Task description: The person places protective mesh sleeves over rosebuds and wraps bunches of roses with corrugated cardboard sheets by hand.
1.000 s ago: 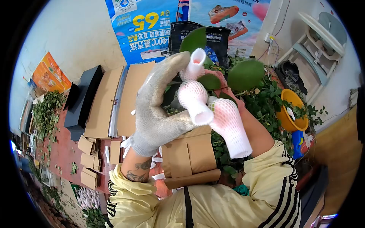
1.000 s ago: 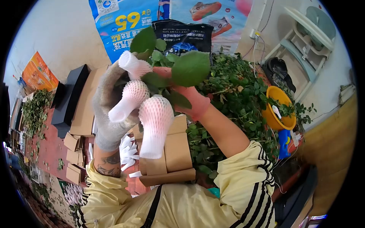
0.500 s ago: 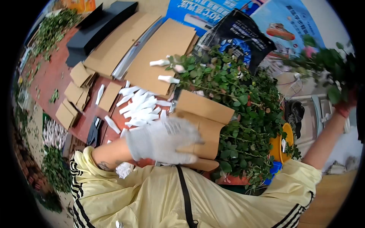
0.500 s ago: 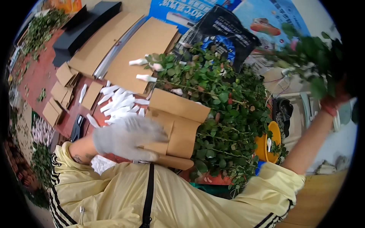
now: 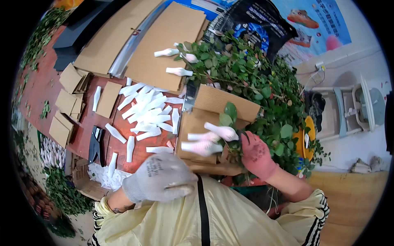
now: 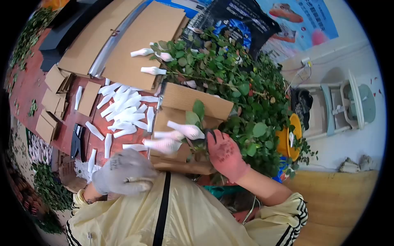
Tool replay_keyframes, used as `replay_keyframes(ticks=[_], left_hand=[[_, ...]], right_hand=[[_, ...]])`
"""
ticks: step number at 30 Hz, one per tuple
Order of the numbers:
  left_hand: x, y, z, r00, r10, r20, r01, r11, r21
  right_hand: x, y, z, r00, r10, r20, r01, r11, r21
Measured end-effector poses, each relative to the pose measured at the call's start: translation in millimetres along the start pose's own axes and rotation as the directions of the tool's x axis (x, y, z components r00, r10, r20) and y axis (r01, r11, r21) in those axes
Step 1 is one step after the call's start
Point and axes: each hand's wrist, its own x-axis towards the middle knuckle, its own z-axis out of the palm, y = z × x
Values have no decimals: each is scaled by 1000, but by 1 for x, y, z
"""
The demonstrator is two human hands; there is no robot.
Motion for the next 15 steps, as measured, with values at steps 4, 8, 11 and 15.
replay_keyframes(ticks=[4,8,11,15], left_hand=[[30,-2,12,968,-81,-237,186,867,462],[48,-27,27,956,-248,-158,294,812,505],[56,-31,30,927,-374,31,301,791,533],[48,-38,29,963,-271,3,232,830,508]], right_hand=[[4,1,46,998,-62,18,63,997,-50],[7,15,29,955,-152,254,144,988,53],[-7,36,15,971,-144,191,60,919,390],[-19,43,1,991,96,-92,-3,708,706]])
